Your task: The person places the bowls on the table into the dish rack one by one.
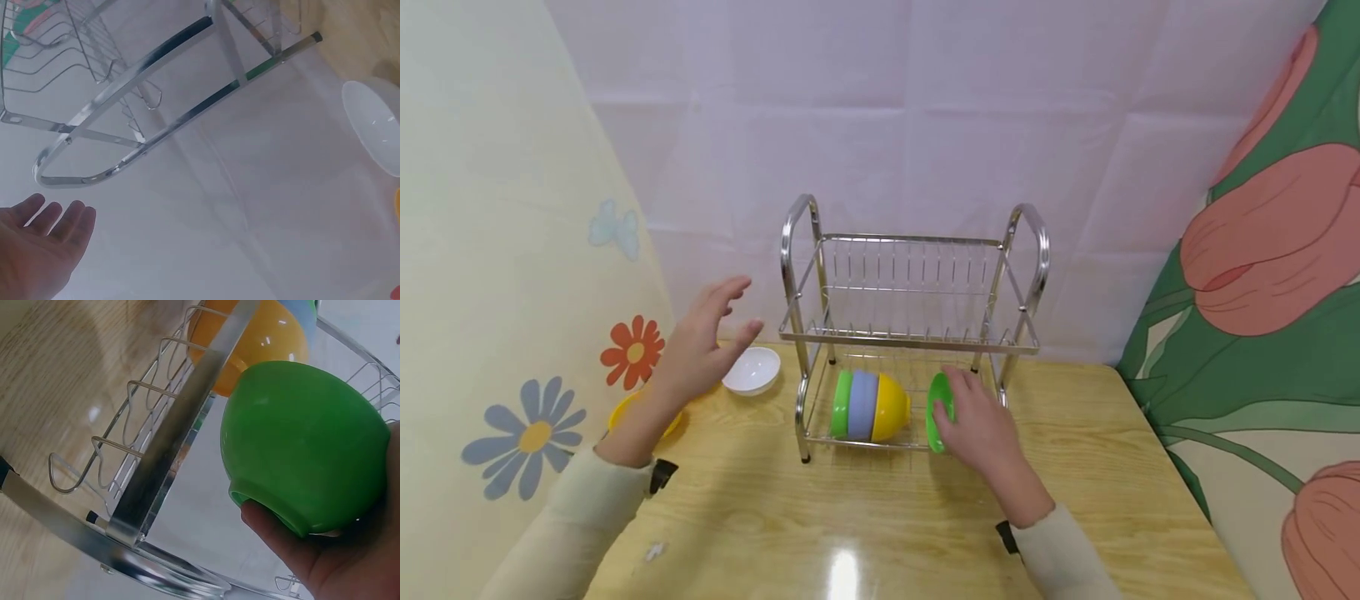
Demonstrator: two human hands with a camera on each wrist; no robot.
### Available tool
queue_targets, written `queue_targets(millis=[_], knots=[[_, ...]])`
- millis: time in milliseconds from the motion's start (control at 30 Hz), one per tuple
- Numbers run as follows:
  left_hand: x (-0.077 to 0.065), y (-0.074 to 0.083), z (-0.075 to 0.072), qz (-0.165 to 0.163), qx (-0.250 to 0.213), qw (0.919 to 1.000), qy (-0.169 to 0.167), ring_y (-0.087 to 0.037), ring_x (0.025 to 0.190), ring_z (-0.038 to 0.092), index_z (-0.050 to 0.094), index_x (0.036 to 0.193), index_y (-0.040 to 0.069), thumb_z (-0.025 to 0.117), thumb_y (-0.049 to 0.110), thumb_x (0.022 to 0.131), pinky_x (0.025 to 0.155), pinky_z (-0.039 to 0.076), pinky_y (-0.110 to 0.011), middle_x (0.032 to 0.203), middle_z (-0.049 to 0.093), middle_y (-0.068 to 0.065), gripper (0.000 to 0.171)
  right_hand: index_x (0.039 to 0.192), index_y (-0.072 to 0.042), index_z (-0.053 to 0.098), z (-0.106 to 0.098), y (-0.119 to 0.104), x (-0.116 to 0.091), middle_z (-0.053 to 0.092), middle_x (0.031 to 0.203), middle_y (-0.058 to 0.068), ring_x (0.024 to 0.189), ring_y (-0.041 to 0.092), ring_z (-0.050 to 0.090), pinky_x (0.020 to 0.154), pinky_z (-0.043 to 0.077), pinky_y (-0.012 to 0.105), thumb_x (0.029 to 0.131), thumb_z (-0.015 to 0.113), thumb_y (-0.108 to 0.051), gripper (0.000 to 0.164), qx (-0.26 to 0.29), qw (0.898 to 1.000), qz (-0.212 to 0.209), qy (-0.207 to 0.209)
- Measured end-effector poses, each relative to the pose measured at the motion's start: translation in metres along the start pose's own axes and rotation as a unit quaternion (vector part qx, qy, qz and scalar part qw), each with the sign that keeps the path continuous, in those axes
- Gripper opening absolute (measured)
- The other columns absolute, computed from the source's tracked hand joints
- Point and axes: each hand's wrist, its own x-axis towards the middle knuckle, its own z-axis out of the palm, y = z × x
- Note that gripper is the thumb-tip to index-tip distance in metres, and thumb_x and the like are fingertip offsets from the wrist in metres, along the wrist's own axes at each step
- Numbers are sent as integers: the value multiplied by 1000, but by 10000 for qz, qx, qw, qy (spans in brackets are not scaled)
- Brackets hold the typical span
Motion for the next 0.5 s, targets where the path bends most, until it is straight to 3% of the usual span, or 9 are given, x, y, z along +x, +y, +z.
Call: queue_targets(millis=[133, 500], knots=[[22, 4, -4, 322, 27, 9992, 232, -35, 136, 46, 45, 149, 2, 66, 29, 97, 114, 39, -54, 151, 46, -17, 62, 149, -6, 45, 8, 2, 7, 53, 142, 25, 114, 47, 60, 78, 57, 62, 99, 59, -27, 56, 1, 10000, 24, -74], [71, 15, -3, 486, 127, 9987, 79, -32, 146, 36, 43, 150, 1, 65, 32, 99, 120, 32, -50, 157, 39, -16, 64, 149, -4, 44, 26, 4, 20, 51, 145, 24, 120, 45, 58, 86, 56, 60, 100, 57, -31, 58, -107, 9992, 61, -379]])
